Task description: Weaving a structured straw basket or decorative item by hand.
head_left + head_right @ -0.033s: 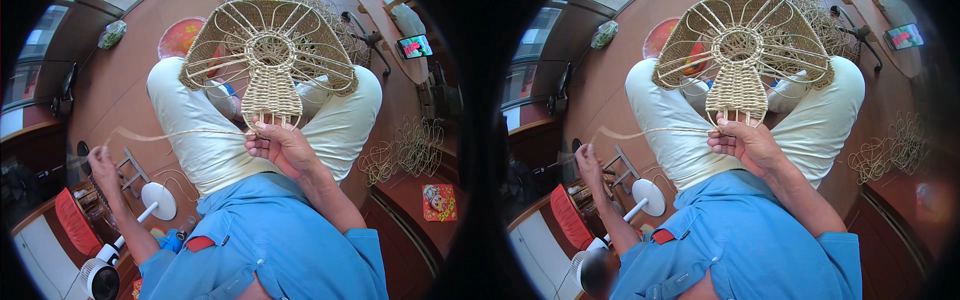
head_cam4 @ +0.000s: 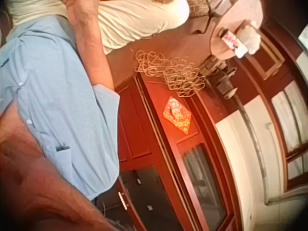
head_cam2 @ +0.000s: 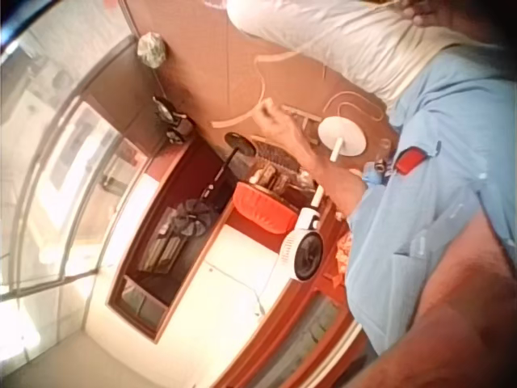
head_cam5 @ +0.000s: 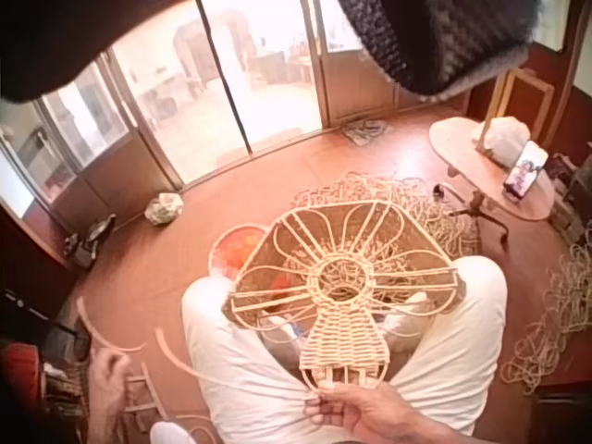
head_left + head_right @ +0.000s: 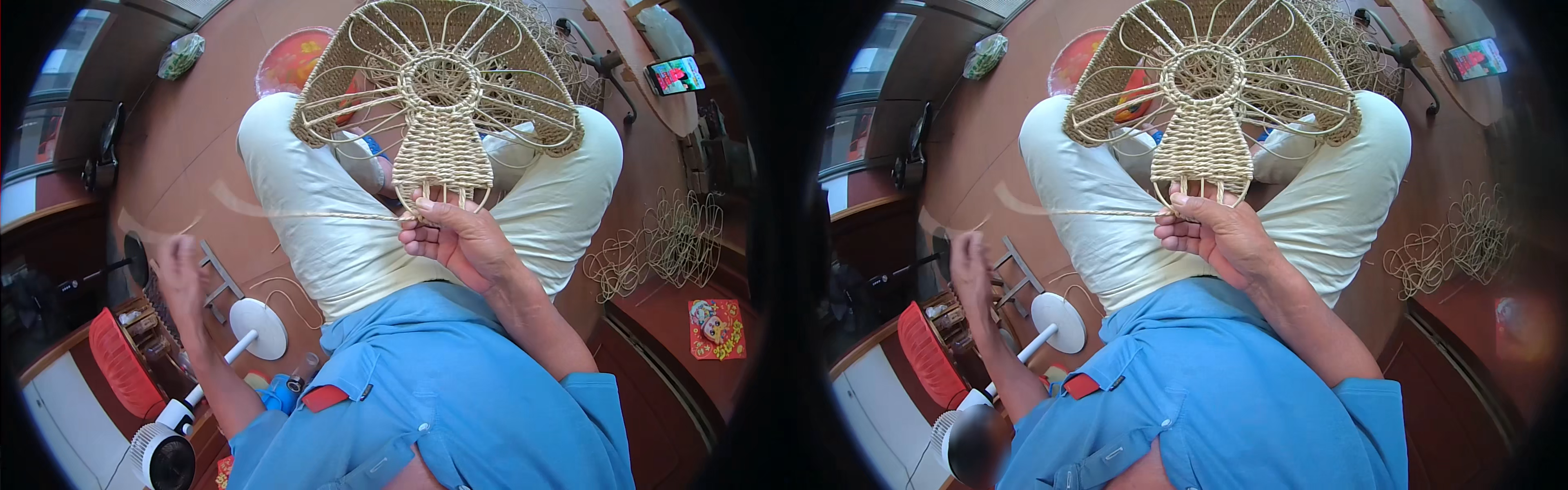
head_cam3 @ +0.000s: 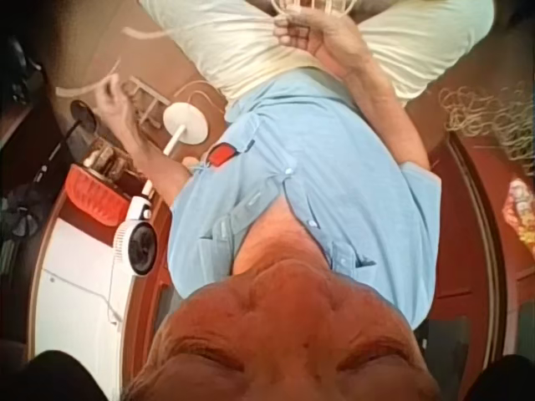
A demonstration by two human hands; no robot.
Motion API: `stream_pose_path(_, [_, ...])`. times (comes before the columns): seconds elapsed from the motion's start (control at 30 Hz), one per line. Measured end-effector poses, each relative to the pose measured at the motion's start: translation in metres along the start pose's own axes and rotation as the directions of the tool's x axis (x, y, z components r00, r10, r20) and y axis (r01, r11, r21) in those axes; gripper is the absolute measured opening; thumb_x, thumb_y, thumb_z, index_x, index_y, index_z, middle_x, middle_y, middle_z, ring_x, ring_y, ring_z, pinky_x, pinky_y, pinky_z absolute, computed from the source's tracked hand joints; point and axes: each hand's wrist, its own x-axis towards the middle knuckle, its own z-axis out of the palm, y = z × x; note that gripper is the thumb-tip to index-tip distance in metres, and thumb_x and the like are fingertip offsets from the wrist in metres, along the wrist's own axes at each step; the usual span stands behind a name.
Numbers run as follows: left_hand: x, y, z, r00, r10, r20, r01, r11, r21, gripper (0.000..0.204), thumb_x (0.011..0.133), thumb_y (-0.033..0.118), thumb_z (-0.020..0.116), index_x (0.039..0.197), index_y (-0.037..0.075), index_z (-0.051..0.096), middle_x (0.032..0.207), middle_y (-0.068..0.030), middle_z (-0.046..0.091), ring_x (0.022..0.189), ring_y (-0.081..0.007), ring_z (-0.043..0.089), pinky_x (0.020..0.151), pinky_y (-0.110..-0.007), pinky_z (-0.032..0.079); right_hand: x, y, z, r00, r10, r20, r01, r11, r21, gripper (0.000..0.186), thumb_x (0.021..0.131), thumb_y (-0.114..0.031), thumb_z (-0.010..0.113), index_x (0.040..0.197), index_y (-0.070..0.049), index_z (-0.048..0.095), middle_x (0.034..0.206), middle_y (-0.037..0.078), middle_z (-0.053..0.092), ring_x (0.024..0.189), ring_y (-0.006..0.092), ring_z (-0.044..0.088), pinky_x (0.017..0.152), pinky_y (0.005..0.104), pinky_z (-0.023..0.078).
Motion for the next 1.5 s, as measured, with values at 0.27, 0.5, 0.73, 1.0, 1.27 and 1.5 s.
stream_pose_path(0.27, [-0.112, 0.127, 0.137, 0.683, 0.265, 0.68, 0.238, 0.8, -0.55, 0.027, 0.097, 0.013, 0.072, 0.12, -0.001, 0.068, 0.091, -0.0032, 0.07, 0.073, -0.0076, 0.067, 0.059, -0.021, 0.051, 0.001, 0.007, -0.006, 0.999, -0.043, 0.033, 0.043, 0.999, 0.0, 0.024, 0.106, -0.017, 0.061, 0.124, -0.002, 0.061, 0.109, 0.014, 0.071, 0.095, 0.0211, 0.071, 0.085, 0.0353, 0.06])
stream_pose_path(0.5, [-0.096, 0.138, 0.17, 0.734, 0.258, 0.629, 0.356, 0.643, -0.679, 0.028, 0.095, 0.016, 0.077, 0.113, 0.002, 0.061, 0.095, -0.0045, 0.068, 0.077, -0.0073, 0.063, 0.066, -0.024, 0.052, 0.007, 0.003, -0.005, 0.997, -0.07, 0.035, 0.071, 0.996, -0.046, 0.024, 0.105, -0.017, 0.061, 0.124, -0.002, 0.062, 0.107, 0.01, 0.072, 0.091, 0.0186, 0.071, 0.082, 0.0324, 0.06])
stream_pose_path(0.73, [-0.089, 0.146, 0.184, 0.684, 0.204, 0.7, 0.551, 0.484, -0.68, 0.037, 0.094, 0.009, 0.071, 0.126, 0.001, 0.053, 0.099, -0.006, 0.068, 0.07, -0.0082, 0.062, 0.064, -0.024, 0.054, 0.012, 0.003, -0.003, 0.994, -0.082, 0.07, 0.089, 0.992, -0.093, 0.026, 0.107, -0.019, 0.058, 0.124, 0.0, 0.063, 0.109, 0.01, 0.071, 0.091, 0.0183, 0.069, 0.082, 0.0343, 0.058])
stream_pose_path(1.0, [-0.108, 0.144, 0.191, 0.586, 0.339, 0.736, 0.698, 0.251, -0.671, 0.053, 0.096, 0.002, 0.064, 0.145, 0.005, 0.041, 0.1, -0.0013, 0.059, 0.069, -0.0083, 0.055, 0.056, -0.026, 0.05, -0.007, 0.014, -0.013, 0.997, -0.074, 0.015, 0.075, 0.989, -0.129, 0.036, 0.108, -0.022, 0.054, 0.136, 0.0, 0.059, 0.103, 0.009, 0.072, 0.087, 0.0187, 0.07, 0.081, 0.0339, 0.059])
stream_pose_path(1.27, [-0.113, 0.131, 0.198, 0.612, 0.314, 0.726, 0.765, -0.002, -0.643, 0.033, 0.105, 0.01, 0.063, 0.136, 0.008, 0.052, 0.102, -0.0022, 0.062, 0.075, -0.0088, 0.055, 0.066, -0.028, 0.052, 0.006, 0.001, -0.004, 0.991, -0.104, 0.079, 0.115, 0.982, -0.152, 0.032, 0.109, -0.023, 0.052, 0.129, 0.0, 0.061, 0.101, 0.011, 0.073, 0.082, 0.0177, 0.068, 0.073, 0.0326, 0.056])
stream_pose_path(1.5, [-0.114, 0.123, 0.185, 0.656, 0.288, 0.697, 0.753, -0.192, -0.629, 0.022, 0.106, 0.009, 0.058, 0.127, 0.01, 0.054, 0.097, -0.0038, 0.058, 0.065, -0.0064, 0.042, 0.061, -0.023, 0.042, 0.009, 0.004, -0.005, 0.987, -0.153, 0.051, 0.158, 0.98, -0.117, 0.027, 0.109, -0.025, 0.057, 0.124, -0.003, 0.062, 0.105, 0.008, 0.07, 0.082, 0.0149, 0.066, 0.072, 0.0296, 0.057])
